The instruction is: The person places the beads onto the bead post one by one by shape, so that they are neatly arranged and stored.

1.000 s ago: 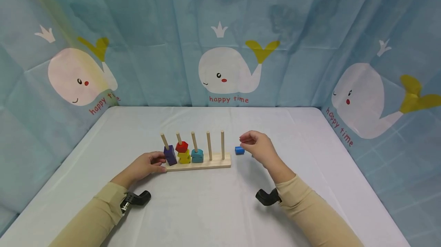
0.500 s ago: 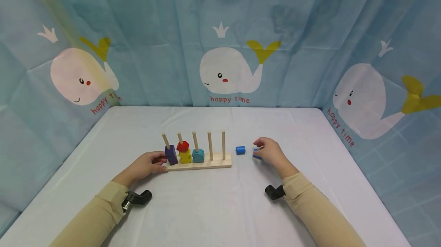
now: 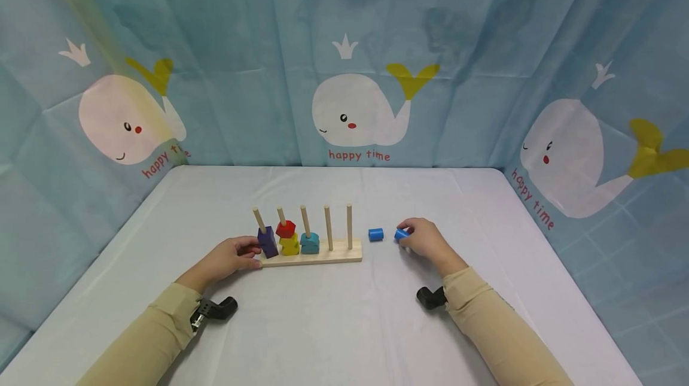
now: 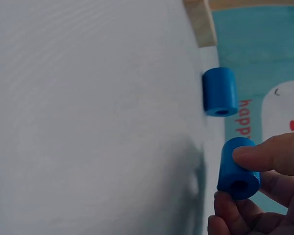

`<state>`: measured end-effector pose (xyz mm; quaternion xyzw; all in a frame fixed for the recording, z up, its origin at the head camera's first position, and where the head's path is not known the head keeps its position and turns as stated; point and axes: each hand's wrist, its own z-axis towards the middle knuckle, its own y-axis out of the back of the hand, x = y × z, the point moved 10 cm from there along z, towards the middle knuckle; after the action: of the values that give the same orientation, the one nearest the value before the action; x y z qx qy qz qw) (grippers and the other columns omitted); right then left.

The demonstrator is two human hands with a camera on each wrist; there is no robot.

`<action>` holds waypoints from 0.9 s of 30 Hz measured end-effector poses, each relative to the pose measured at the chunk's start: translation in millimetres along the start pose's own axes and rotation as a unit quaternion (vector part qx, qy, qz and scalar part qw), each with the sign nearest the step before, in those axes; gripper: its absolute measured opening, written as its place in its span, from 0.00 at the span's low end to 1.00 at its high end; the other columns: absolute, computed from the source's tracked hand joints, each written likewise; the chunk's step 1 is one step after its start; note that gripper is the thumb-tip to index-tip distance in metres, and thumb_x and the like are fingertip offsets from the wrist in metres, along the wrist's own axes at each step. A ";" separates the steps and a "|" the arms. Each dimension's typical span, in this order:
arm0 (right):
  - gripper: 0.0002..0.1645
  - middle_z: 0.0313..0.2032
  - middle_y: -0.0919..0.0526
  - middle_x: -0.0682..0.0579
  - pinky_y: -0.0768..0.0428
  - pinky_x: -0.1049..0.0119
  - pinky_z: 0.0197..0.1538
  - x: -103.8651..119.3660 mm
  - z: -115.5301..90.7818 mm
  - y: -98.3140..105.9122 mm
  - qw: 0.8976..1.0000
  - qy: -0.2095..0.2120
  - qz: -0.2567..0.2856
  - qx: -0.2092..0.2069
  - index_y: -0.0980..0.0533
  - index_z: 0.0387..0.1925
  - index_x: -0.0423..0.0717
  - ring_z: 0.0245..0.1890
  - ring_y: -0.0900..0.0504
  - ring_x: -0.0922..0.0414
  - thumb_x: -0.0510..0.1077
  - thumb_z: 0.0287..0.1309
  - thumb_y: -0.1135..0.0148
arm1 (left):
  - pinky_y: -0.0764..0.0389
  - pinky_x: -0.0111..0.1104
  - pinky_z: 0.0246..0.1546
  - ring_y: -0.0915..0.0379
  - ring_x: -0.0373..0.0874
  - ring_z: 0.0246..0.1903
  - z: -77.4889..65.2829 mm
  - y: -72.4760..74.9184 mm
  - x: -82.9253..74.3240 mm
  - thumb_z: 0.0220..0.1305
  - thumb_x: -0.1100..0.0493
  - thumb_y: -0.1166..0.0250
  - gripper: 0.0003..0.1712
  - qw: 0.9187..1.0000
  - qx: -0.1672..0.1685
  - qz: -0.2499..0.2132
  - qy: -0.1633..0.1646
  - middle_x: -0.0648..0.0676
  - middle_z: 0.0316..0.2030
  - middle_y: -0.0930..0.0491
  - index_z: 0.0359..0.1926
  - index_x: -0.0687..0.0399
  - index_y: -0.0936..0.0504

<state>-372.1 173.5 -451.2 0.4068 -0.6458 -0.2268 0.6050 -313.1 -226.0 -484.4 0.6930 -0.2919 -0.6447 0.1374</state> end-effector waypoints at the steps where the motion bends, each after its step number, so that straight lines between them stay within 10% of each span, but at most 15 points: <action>1: 0.20 0.47 0.25 0.39 0.24 0.57 0.40 3.5 -0.5 2.2 1.000 0.004 0.002 -0.001 0.25 0.50 0.43 0.43 0.26 0.47 0.40 0.53 0.38 | 0.26 0.22 0.39 0.29 0.42 0.41 -0.2 -0.4 -0.7 0.45 0.55 0.27 0.32 1.000 0.002 0.002 -0.003 0.53 0.42 0.21 0.53 0.60 0.25; 15: 0.16 0.42 0.25 0.44 0.24 0.57 0.43 95.7 -12.4 49.7 0.990 0.091 0.107 -0.031 0.29 0.44 0.41 0.42 0.25 0.50 0.42 0.55 0.39 | 0.26 0.23 0.39 0.29 0.42 0.41 -1.9 0.6 -1.6 0.45 0.54 0.27 0.33 1.000 0.002 0.002 0.000 0.52 0.42 0.21 0.53 0.60 0.25; 27: 0.15 0.42 0.25 0.45 0.23 0.59 0.49 172.3 -39.4 53.3 0.946 0.205 0.250 -0.022 0.29 0.45 0.40 0.41 0.21 0.52 0.36 0.55 0.40 | 0.26 0.23 0.38 0.29 0.42 0.40 1.1 -0.6 0.8 0.44 0.53 0.26 0.34 1.000 0.003 0.002 0.005 0.51 0.41 0.21 0.53 0.59 0.25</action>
<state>-336.6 73.7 -300.0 0.2566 -0.5838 0.0063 0.7703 -314.0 -225.8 -485.5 0.6958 -0.2946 -0.6403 0.1378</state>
